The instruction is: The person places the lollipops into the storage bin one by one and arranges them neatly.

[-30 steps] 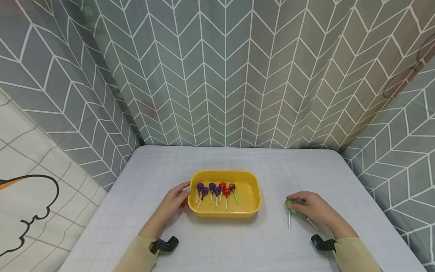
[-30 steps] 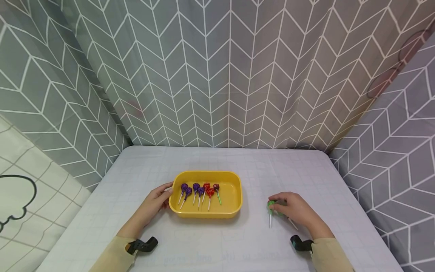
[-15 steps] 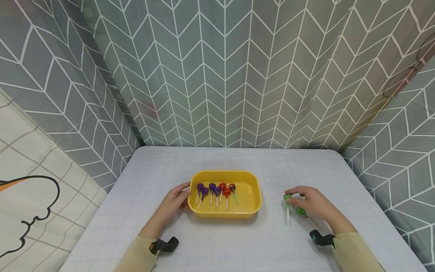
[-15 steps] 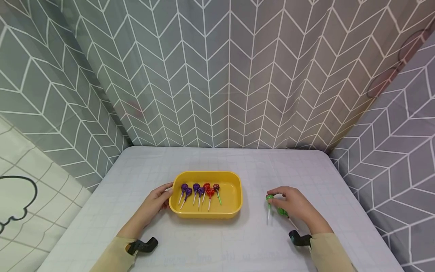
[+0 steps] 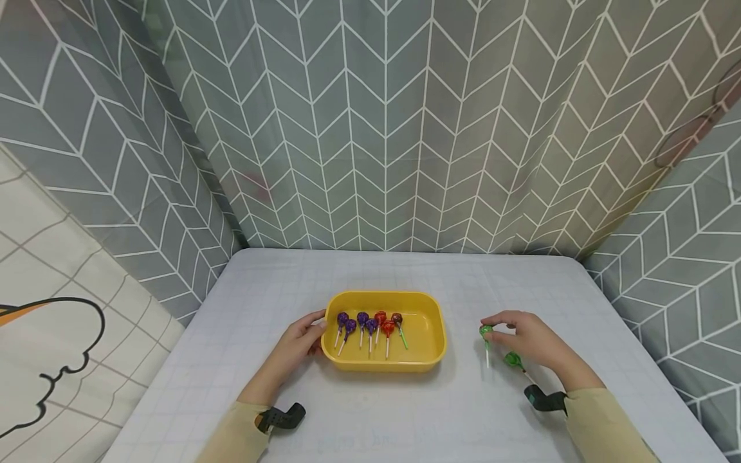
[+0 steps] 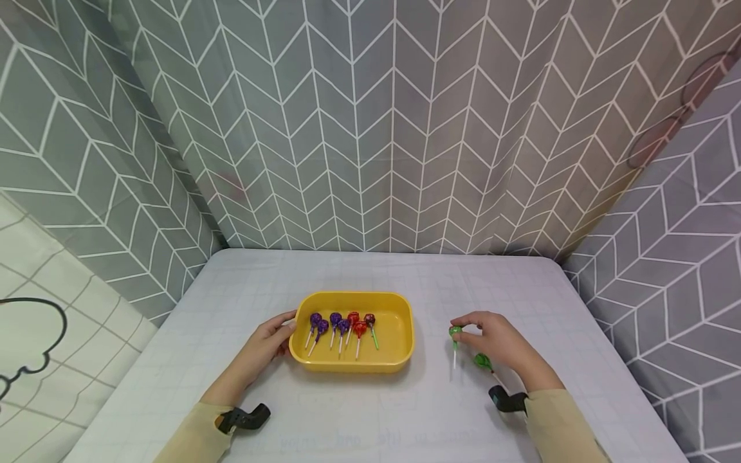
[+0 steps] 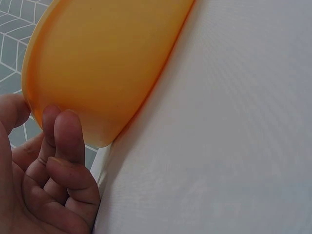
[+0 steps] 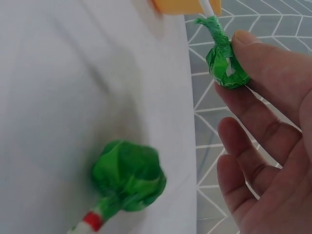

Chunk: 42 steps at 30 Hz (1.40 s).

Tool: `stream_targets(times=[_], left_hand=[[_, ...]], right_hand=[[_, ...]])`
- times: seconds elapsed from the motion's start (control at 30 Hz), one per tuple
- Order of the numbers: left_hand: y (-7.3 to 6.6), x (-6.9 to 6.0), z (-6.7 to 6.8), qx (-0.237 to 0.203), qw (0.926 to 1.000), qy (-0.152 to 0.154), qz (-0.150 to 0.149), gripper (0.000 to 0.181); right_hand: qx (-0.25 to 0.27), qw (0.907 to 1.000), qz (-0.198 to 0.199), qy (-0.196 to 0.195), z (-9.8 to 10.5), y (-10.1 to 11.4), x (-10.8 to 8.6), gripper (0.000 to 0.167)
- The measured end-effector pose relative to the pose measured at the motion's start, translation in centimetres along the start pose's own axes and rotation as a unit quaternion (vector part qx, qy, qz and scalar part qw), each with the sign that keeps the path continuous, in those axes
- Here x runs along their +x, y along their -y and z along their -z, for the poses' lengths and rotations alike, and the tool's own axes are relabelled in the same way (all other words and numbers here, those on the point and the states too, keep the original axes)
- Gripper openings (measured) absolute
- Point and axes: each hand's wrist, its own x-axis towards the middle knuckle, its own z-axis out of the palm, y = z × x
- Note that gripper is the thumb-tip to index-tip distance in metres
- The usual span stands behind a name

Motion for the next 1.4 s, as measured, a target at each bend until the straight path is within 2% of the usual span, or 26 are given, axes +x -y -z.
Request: stream_targets(times=[0.4,0.93,1.4], left_hand=[[-0.1,-0.1,0.0,0.004,1.0000,0.000,0.002,0.056],[0.1,0.0,-0.1,0.006,1.0000,-0.006,-0.001,0.056],[0.2,0.1,-0.1,0.010,0.9999,-0.006,-0.004,0.055]], right_hand=[[-0.002,0.9999,0.012,0.001,0.4,1.4,1.1,0.038],[-0.002,0.9982,0.061,-0.001,0.6,3.3,2.9,0.034],[-0.006,0.9969,0.077,0.014,0.6,5.2,4.4,0.033]])
